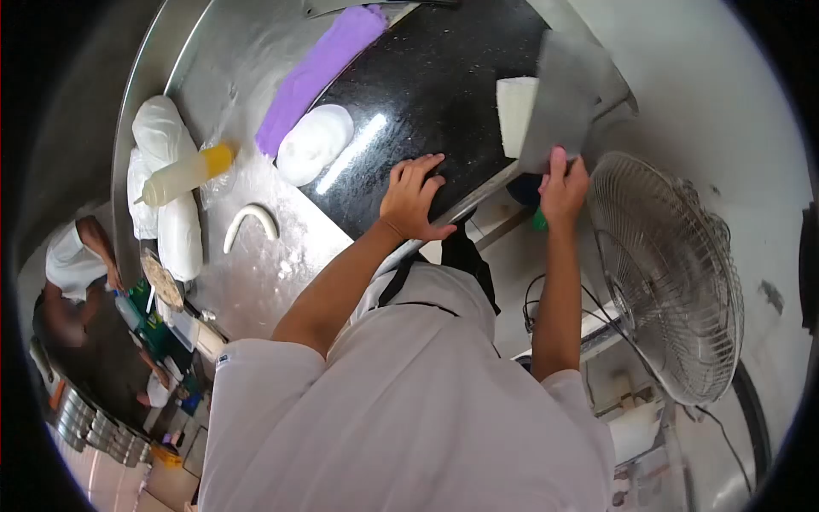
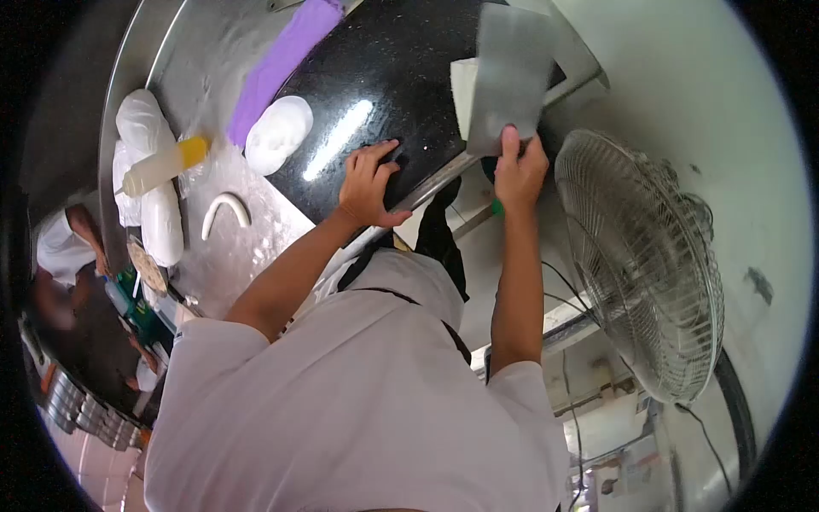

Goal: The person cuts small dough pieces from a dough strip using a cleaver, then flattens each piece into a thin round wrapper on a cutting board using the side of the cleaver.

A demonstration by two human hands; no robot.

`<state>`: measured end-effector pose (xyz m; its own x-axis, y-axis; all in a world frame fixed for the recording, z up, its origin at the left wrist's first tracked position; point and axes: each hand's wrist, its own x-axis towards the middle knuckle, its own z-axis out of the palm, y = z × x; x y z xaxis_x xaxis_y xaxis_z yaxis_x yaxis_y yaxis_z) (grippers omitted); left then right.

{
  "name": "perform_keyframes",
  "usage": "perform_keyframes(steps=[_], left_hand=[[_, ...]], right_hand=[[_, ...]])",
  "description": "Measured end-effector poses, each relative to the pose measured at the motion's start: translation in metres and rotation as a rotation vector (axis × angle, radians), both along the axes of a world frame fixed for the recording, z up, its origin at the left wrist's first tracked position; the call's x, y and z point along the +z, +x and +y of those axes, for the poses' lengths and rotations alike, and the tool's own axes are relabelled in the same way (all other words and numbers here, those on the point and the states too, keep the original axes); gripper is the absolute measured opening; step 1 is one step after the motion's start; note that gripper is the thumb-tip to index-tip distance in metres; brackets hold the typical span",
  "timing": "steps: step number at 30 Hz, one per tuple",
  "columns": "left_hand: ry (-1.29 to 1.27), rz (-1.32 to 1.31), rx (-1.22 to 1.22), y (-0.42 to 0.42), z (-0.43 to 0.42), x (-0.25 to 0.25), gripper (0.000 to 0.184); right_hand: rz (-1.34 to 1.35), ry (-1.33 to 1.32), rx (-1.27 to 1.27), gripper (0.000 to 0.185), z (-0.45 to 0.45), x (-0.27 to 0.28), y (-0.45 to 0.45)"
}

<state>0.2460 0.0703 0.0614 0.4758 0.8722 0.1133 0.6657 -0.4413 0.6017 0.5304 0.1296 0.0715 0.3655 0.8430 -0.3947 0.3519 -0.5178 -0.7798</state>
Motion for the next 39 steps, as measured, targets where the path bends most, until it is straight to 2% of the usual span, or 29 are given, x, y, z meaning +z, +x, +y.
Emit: perform_keyframes(steps=[1,3,5,8,10,13,15,16,17,18,19,21,22,23,25,27,28,29,30,31,33,34,35,37,39], left_hand=[[0.023,0.008,0.013,-0.001,0.006,-0.001,0.078],[0.02,-0.001,0.037,-0.002,0.005,0.0,0.078],[0.044,-0.014,0.066,0.001,0.012,-0.003,0.077],[0.06,-0.049,0.075,-0.002,-0.003,-0.002,0.076],[0.128,-0.048,0.072,-0.001,0.009,-0.001,0.072],[0.204,-0.13,-0.002,0.0,0.013,-0.008,0.068],[0.177,-0.271,-0.103,-0.006,0.02,-0.016,0.066],[0.19,-0.419,-0.029,-0.005,0.031,-0.018,0.057],[-0.009,-0.644,0.183,-0.002,0.032,-0.016,0.05],[-0.142,-0.75,0.342,0.0,0.041,-0.005,0.045],[-0.085,-0.773,0.351,0.0,0.054,-0.004,0.05],[0.047,-0.455,0.414,0.015,0.049,0.02,0.062],[0.042,-0.458,0.392,0.011,0.032,0.015,0.062],[0.261,-0.132,0.214,0.004,0.005,0.007,0.067],[0.495,0.185,0.022,-0.002,-0.007,-0.005,0.071],[0.236,-0.215,0.217,-0.01,0.009,-0.02,0.074],[-0.132,-0.595,0.341,-0.008,0.028,-0.018,0.073],[-0.335,-1.008,0.534,-0.007,0.044,-0.015,0.068],[-0.262,-1.004,0.541,-0.008,0.048,0.0,0.066],[-0.194,-0.996,0.559,-0.011,0.045,0.012,0.064],[0.211,-0.216,0.163,-0.024,0.009,0.002,0.073],[0.176,0.179,0.019,-0.029,-0.016,-0.012,0.09],[0.135,0.434,-0.165,-0.04,-0.029,-0.007,0.098],[0.113,0.421,-0.047,-0.032,-0.022,-0.009,0.102],[0.083,0.499,-0.085,-0.031,-0.02,-0.003,0.102]], right_hand=[[0.089,-0.052,-0.063,0.051,0.0,0.011,-0.005],[-0.194,0.011,0.13,0.049,-0.019,-0.04,0.005],[-0.202,0.062,0.147,0.05,-0.024,-0.048,0.011],[-0.234,-0.011,0.139,0.052,-0.052,-0.031,0.005],[0.078,-0.072,0.008,0.052,-0.047,0.018,-0.018],[0.139,-0.025,-0.11,0.05,-0.095,0.022,-0.035],[0.06,-0.013,-0.139,0.05,-0.144,0.026,-0.045],[0.029,-0.041,-0.152,0.051,-0.173,0.029,-0.051],[0.002,-0.079,-0.16,0.052,-0.204,0.031,-0.058],[0.011,-0.129,-0.194,0.054,-0.234,0.03,-0.063],[0.006,-0.134,-0.225,0.054,-0.264,0.023,-0.07],[0.056,-0.133,-0.349,0.051,-0.307,0.007,-0.086],[0.055,-0.131,-0.371,0.051,-0.316,0.006,-0.093],[0.031,-0.197,-0.382,0.053,-0.328,0.007,-0.099],[0.007,-0.245,-0.403,0.056,-0.331,0.01,-0.106],[-0.081,-0.235,-0.217,0.057,-0.335,0.012,-0.113],[-0.072,-0.226,-0.232,0.057,-0.325,0.017,-0.119],[-0.01,-0.058,-0.107,0.055,-0.302,0.017,-0.12],[0.058,0.087,0.018,0.054,-0.289,0.018,-0.128],[0.068,0.087,0.012,0.054,-0.275,0.014,-0.134],[0.017,0.005,0.386,0.053,-0.232,0.004,-0.135],[0.025,0.012,0.403,0.053,-0.222,0.0,-0.139],[-0.037,-0.03,0.475,0.057,-0.212,-0.007,-0.144],[-0.104,-0.065,0.547,0.06,-0.182,0.0,-0.137],[-0.247,-0.151,0.538,0.071,-0.185,0.016,-0.143]])
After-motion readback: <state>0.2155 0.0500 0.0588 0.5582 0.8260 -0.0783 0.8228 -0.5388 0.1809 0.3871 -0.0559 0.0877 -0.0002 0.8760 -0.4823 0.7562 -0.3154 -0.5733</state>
